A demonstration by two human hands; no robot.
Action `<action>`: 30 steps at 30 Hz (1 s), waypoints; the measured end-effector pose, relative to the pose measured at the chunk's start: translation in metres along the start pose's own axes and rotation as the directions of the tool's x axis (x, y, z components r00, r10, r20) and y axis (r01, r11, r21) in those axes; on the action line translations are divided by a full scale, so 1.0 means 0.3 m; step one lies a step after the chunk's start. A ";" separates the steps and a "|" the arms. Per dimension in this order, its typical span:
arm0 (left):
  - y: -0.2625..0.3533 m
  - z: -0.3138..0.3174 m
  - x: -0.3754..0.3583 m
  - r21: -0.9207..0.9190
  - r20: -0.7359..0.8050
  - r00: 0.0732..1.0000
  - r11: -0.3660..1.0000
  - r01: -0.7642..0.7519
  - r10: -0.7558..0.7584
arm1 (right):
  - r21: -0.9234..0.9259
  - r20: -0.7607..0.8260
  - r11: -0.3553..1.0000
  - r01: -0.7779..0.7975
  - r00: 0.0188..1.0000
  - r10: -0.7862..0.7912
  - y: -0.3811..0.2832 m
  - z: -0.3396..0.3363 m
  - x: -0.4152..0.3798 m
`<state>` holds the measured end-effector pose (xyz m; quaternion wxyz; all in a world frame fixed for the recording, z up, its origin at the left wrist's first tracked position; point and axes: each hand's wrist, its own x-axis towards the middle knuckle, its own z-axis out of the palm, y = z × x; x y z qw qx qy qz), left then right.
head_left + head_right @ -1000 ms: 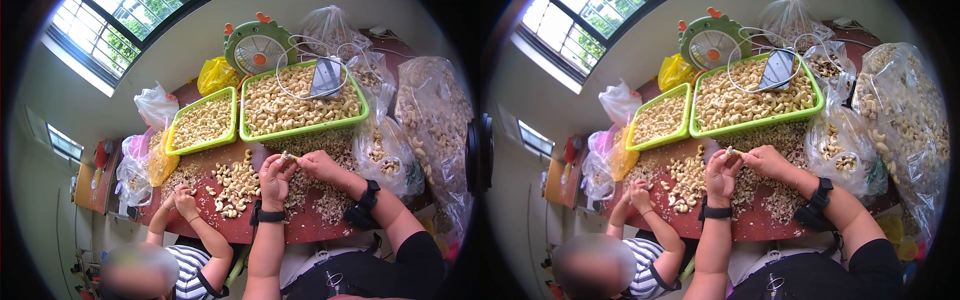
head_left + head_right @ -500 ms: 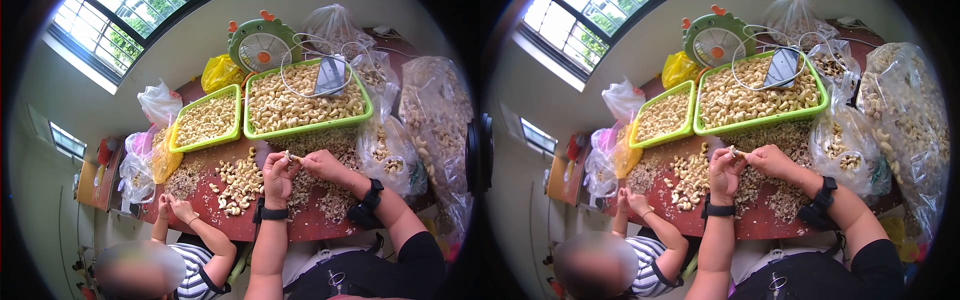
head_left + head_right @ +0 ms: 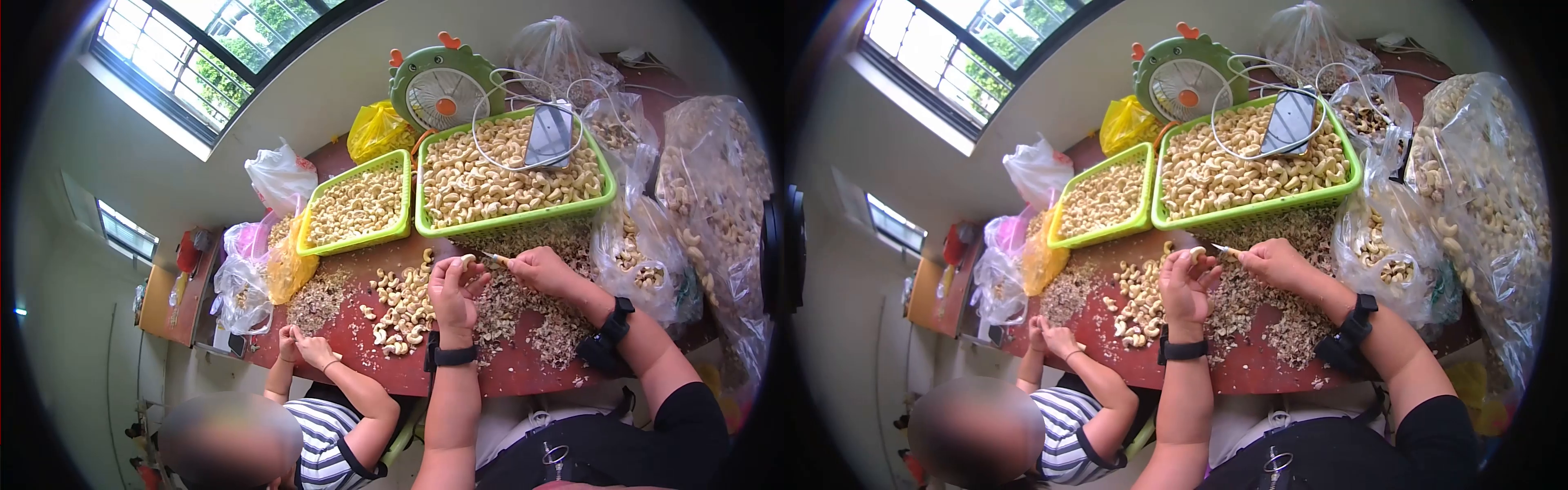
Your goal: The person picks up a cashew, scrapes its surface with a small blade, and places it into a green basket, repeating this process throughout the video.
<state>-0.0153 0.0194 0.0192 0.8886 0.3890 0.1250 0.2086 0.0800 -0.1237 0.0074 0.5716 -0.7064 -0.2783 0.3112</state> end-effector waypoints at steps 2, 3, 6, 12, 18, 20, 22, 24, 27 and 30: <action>0.007 0.031 -0.014 0.346 -0.206 0.891 0.881 -0.321 0.406 | -0.055 -0.024 0.998 0.006 1.000 -0.008 -0.003 -0.005 0.001; 0.013 0.057 -0.033 0.403 -0.192 0.796 0.786 -0.469 0.574 | -0.053 -0.024 0.998 0.023 0.999 -0.025 -0.008 -0.007 0.003; 0.040 0.150 -0.112 0.604 0.158 0.431 0.258 -0.754 0.888 | -0.096 -0.044 0.994 0.043 0.998 -0.047 -0.009 -0.009 0.001; 0.276 0.234 -0.041 0.757 0.346 0.190 -0.154 -0.635 0.919 | -0.151 -0.082 0.980 0.128 0.987 -0.141 -0.016 -0.005 0.000; 0.289 0.028 -0.001 0.943 0.117 0.599 0.100 -0.317 0.792 | -0.217 -0.101 0.960 0.179 0.974 -0.205 -0.035 -0.016 -0.009; 0.225 -0.042 -0.030 0.968 0.081 0.809 0.149 -0.203 0.582 | -0.230 -0.078 0.963 0.142 0.983 -0.164 -0.027 -0.011 -0.003; 0.175 -0.042 -0.079 0.992 0.066 0.939 0.079 -0.098 0.338 | -0.256 -0.033 0.943 0.211 0.973 -0.226 -0.015 -0.001 0.001; 0.113 -0.028 -0.100 0.999 0.034 0.985 0.000 -0.035 0.170 | -0.265 -0.026 0.942 0.204 0.975 -0.219 -0.014 -0.001 0.000; 0.054 -0.038 -0.090 0.988 0.048 0.999 -0.149 -0.047 0.002 | -0.311 -0.026 0.929 0.202 0.975 -0.220 -0.010 0.001 0.002; 0.068 -0.013 -0.062 1.000 0.024 0.999 -0.009 -0.023 0.046 | -0.267 -0.051 0.946 0.184 0.978 -0.204 -0.018 -0.004 -0.006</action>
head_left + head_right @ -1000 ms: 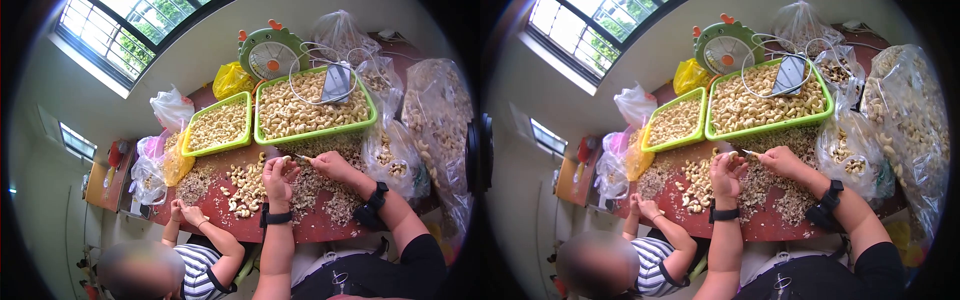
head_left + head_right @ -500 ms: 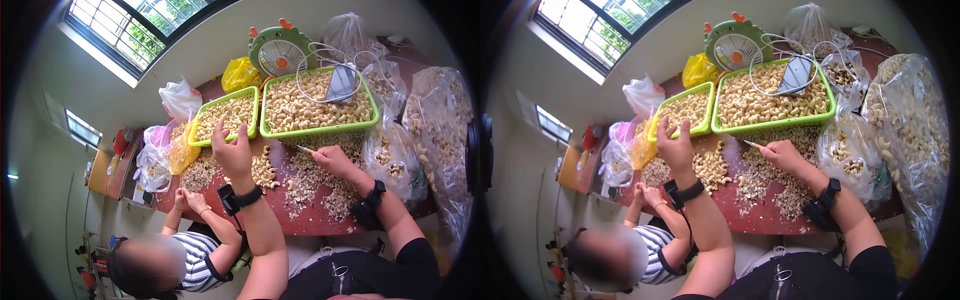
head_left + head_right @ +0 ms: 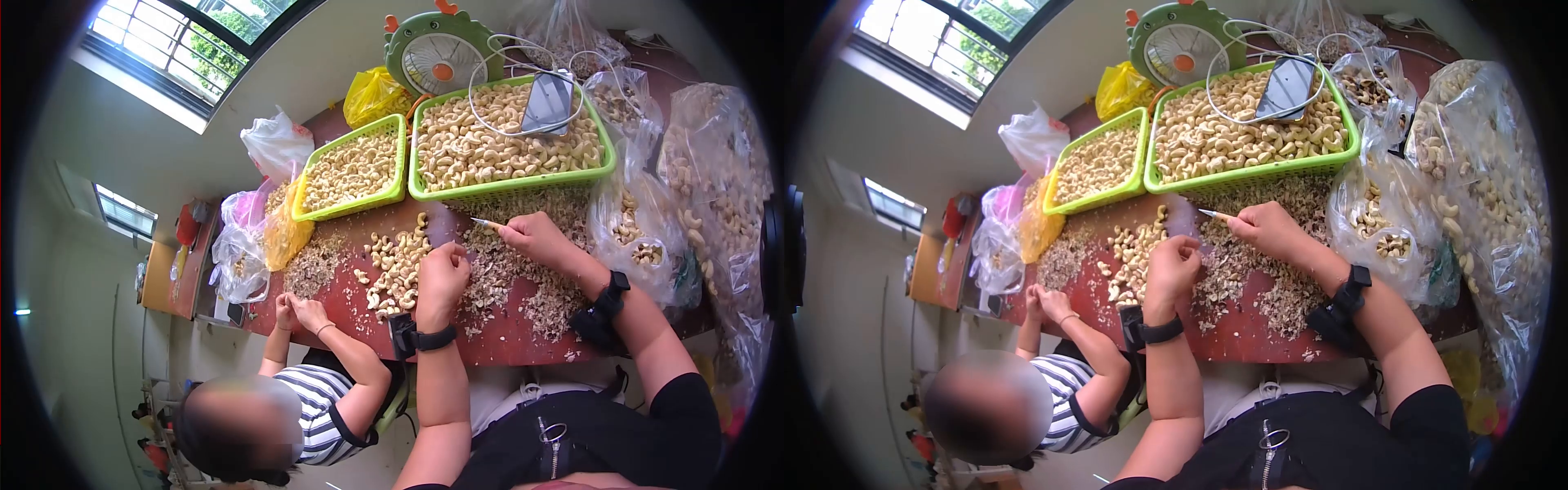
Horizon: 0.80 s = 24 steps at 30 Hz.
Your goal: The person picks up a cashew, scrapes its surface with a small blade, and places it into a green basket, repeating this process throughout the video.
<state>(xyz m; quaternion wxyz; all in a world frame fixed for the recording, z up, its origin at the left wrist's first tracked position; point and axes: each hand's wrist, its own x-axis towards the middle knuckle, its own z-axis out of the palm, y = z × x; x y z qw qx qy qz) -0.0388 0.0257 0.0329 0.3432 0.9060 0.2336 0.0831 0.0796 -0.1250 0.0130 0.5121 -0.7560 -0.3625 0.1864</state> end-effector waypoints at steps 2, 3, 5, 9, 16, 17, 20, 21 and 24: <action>0.012 -0.006 0.024 -0.084 -0.065 0.998 0.996 -0.005 -0.001 | -0.003 0.010 1.000 -0.014 1.000 0.014 -0.001 -0.002 0.001; 0.022 -0.003 0.036 -0.385 -0.080 0.995 0.923 0.021 -0.056 | -0.003 0.014 1.000 -0.013 1.000 0.013 0.000 0.001 0.003; 0.040 -0.001 0.053 -0.761 -0.050 0.992 0.648 0.036 -0.114 | -0.017 0.007 1.000 -0.015 1.000 0.015 -0.003 0.000 0.005; -0.012 0.068 0.085 -0.944 -0.083 0.990 0.327 -0.041 -0.114 | -0.020 -0.020 1.000 -0.021 1.000 0.021 -0.004 -0.002 0.000; -0.036 0.068 0.076 -0.972 -0.092 0.982 0.228 -0.053 -0.162 | -0.004 -0.024 1.000 -0.026 0.999 0.026 -0.006 0.004 0.001; -0.045 0.070 0.076 -0.976 -0.073 0.984 0.216 -0.037 -0.162 | -0.005 -0.023 1.000 -0.026 0.999 0.026 -0.008 0.005 0.001; -0.053 0.082 0.079 -0.983 -0.082 0.983 0.173 -0.054 -0.163 | 0.021 -0.032 0.999 -0.040 0.999 0.040 -0.011 0.001 -0.003; -0.053 0.086 0.079 -0.985 -0.077 0.984 0.168 -0.049 -0.160 | 0.035 -0.036 0.999 -0.038 0.999 0.039 -0.016 0.001 -0.005; -0.052 0.088 0.080 -0.985 -0.107 0.983 0.149 -0.085 -0.149 | 0.031 -0.033 0.999 -0.025 0.999 0.026 -0.023 0.001 -0.009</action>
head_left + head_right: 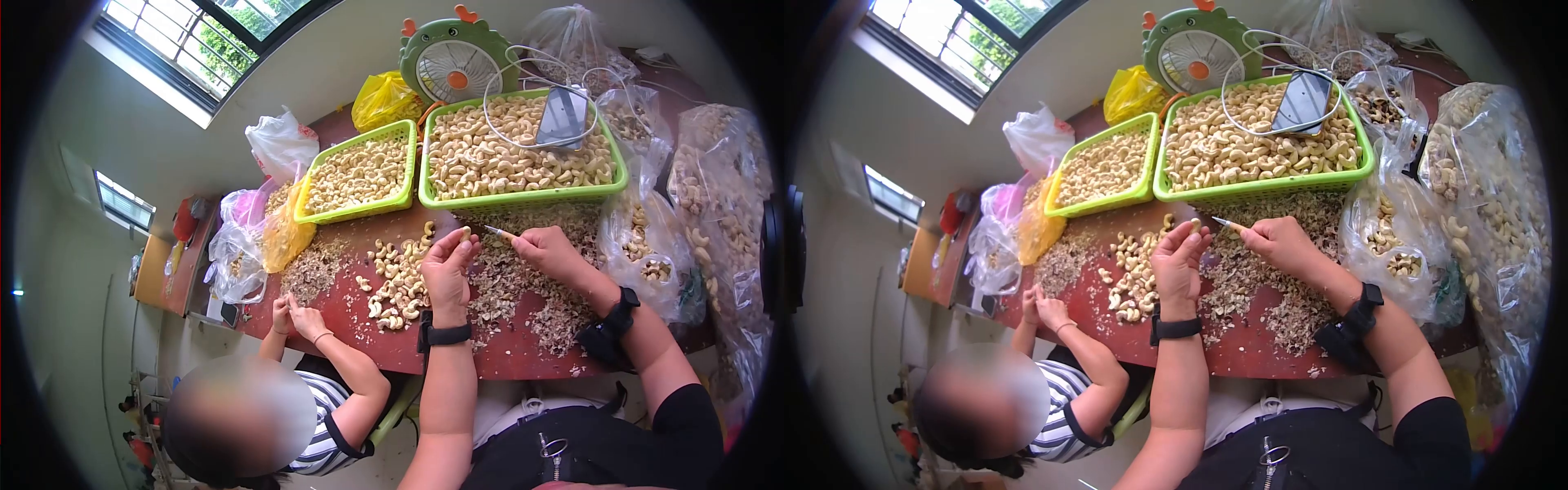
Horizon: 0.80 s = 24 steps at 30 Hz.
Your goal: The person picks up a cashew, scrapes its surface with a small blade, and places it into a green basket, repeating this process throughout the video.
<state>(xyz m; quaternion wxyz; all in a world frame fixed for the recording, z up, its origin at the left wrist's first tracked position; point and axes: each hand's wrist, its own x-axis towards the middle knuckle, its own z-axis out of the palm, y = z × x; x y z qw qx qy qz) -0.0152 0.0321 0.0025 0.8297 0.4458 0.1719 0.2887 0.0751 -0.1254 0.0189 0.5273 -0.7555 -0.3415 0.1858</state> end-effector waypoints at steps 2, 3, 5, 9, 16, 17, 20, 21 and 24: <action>-0.002 0.001 -0.001 0.002 0.029 0.999 1.000 -0.029 0.029 | -0.013 0.010 1.000 0.013 1.000 -0.013 0.006 0.002 -0.001; -0.004 0.003 -0.001 0.001 0.031 0.999 1.000 -0.028 0.028 | -0.020 0.018 0.999 0.025 1.000 -0.025 0.011 0.004 0.000; -0.010 0.006 -0.001 0.022 0.043 0.993 0.994 -0.107 0.106 | -0.027 0.026 0.999 0.037 0.999 -0.037 0.013 0.003 0.001; -0.011 0.010 -0.002 0.078 0.039 0.978 0.975 -0.206 0.203 | -0.004 0.047 1.000 0.011 0.999 -0.011 -0.004 0.003 -0.005; 0.021 0.001 -0.006 -0.106 -0.006 1.000 0.994 0.018 -0.019 | 0.018 0.077 0.999 -0.046 0.996 0.044 0.012 0.004 0.000; 0.022 -0.002 -0.006 -0.136 0.012 0.999 0.990 0.044 -0.043 | 0.019 0.075 0.999 -0.043 0.996 0.041 0.010 0.004 -0.001; 0.021 -0.011 -0.008 -0.171 0.045 0.996 0.982 0.082 -0.075 | 0.034 0.077 0.999 -0.039 0.996 0.036 0.009 0.003 -0.003; 0.023 -0.014 -0.006 -0.177 0.055 0.995 0.980 0.094 -0.085 | 0.029 0.083 0.999 -0.041 0.996 0.039 0.016 0.003 -0.001; 0.032 -0.020 -0.005 -0.209 0.048 0.998 0.976 0.054 -0.045 | 0.051 0.088 0.998 -0.047 0.995 0.042 0.008 0.005 -0.002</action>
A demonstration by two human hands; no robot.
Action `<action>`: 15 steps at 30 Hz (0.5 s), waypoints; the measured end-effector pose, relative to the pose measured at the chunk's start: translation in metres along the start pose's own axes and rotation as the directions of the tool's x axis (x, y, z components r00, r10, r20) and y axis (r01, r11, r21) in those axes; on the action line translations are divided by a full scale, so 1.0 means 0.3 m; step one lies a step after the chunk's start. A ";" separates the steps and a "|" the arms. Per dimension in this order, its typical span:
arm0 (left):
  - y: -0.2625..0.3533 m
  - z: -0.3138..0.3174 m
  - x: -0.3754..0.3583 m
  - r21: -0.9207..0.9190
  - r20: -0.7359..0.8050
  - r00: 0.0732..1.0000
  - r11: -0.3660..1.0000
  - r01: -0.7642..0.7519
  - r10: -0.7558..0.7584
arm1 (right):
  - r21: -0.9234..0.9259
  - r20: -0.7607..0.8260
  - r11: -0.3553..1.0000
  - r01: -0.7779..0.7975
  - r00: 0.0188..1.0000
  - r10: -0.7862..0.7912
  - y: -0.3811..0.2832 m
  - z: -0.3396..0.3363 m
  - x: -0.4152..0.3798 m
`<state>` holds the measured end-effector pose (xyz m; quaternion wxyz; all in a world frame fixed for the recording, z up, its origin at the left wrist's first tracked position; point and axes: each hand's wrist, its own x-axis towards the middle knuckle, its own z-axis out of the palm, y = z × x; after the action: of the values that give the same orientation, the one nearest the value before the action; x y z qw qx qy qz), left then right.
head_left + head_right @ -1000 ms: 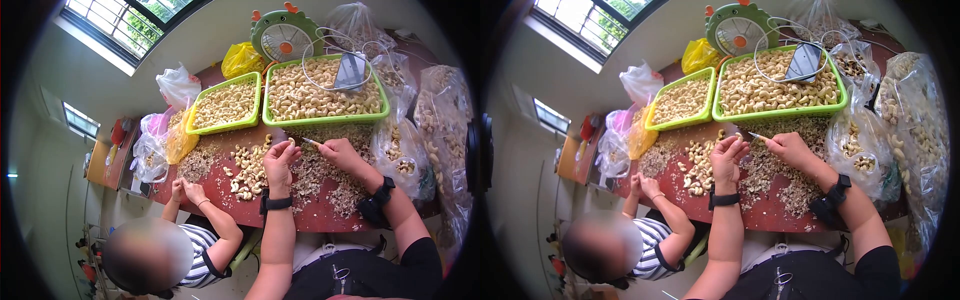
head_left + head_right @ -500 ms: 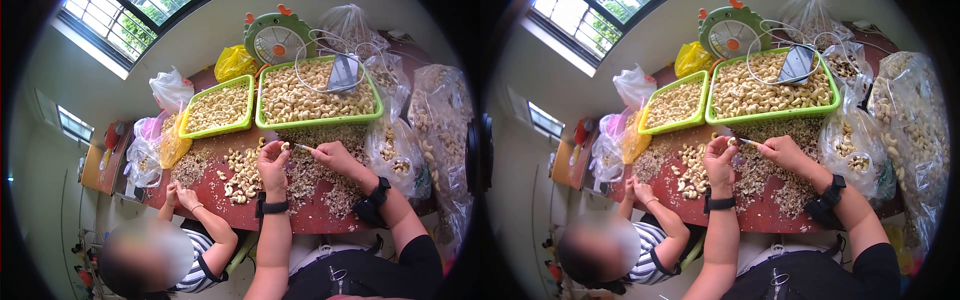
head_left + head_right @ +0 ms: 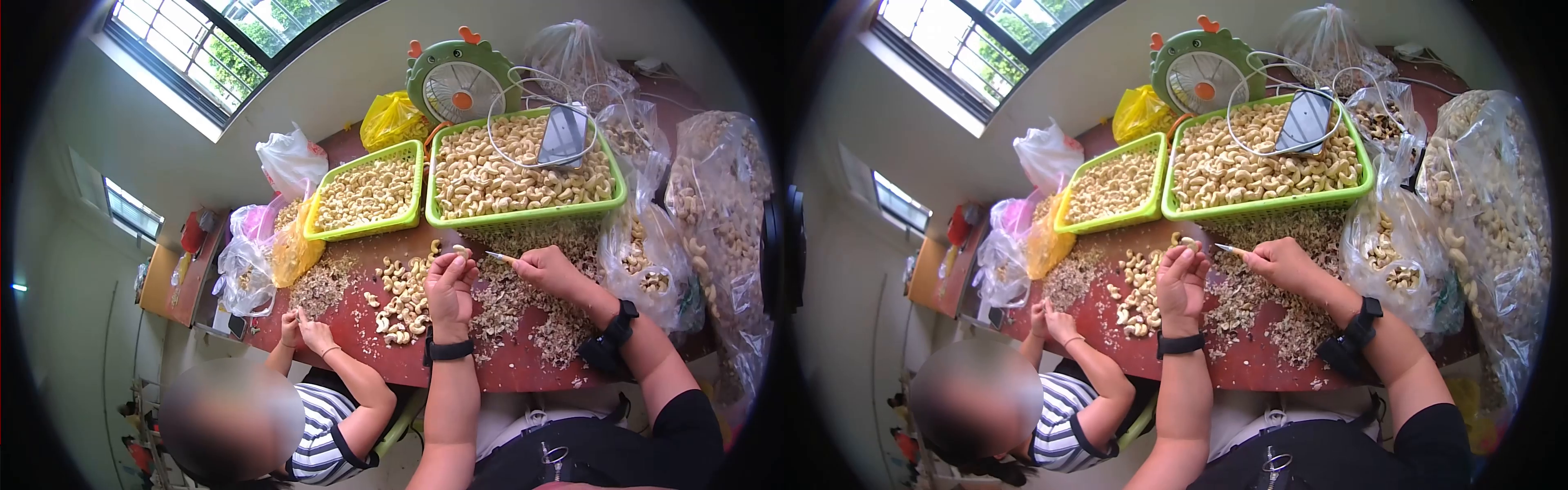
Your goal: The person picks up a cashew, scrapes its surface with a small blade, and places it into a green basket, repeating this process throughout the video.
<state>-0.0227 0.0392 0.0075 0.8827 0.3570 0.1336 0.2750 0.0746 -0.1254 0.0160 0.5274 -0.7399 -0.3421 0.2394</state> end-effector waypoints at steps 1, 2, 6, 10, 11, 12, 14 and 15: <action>0.004 0.008 -0.004 -0.004 -0.034 0.999 0.999 -0.032 0.032 | -0.035 0.003 0.999 -0.002 1.000 0.002 0.000 -0.001 0.000; 0.003 0.016 -0.011 0.000 -0.031 0.999 0.999 -0.039 0.039 | -0.071 0.006 0.997 -0.004 1.000 0.004 -0.002 -0.002 0.000; 0.014 0.111 -0.090 0.354 -0.070 0.810 0.773 -0.526 0.583 | -0.088 -0.009 0.996 0.030 0.999 -0.031 0.003 -0.003 -0.002; 0.090 0.286 -0.211 0.509 0.278 0.413 0.232 -0.829 0.867 | -0.046 -0.002 0.999 -0.002 1.000 0.002 -0.013 -0.010 -0.004; 0.108 0.303 -0.216 0.477 0.425 0.207 -0.024 -0.878 0.881 | -0.064 -0.010 0.998 0.004 1.000 -0.005 -0.015 -0.009 -0.004; 0.145 0.315 -0.190 0.513 0.434 0.184 -0.073 -0.855 0.882 | -0.065 -0.001 0.998 0.004 1.000 -0.004 -0.014 -0.008 -0.001; 0.242 0.332 -0.069 0.609 0.322 0.290 0.038 -0.792 0.901 | -0.095 -0.010 0.994 0.051 0.999 -0.052 -0.009 -0.005 0.000; 0.308 0.303 -0.007 0.790 0.283 0.529 0.119 -0.602 0.800 | -0.074 -0.021 0.996 0.042 0.999 -0.044 -0.009 0.002 -0.001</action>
<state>-0.0213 0.0422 0.1370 0.3431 0.7089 0.1517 0.5973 0.0732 -0.1246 0.0184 0.5088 -0.7539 -0.3603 0.2069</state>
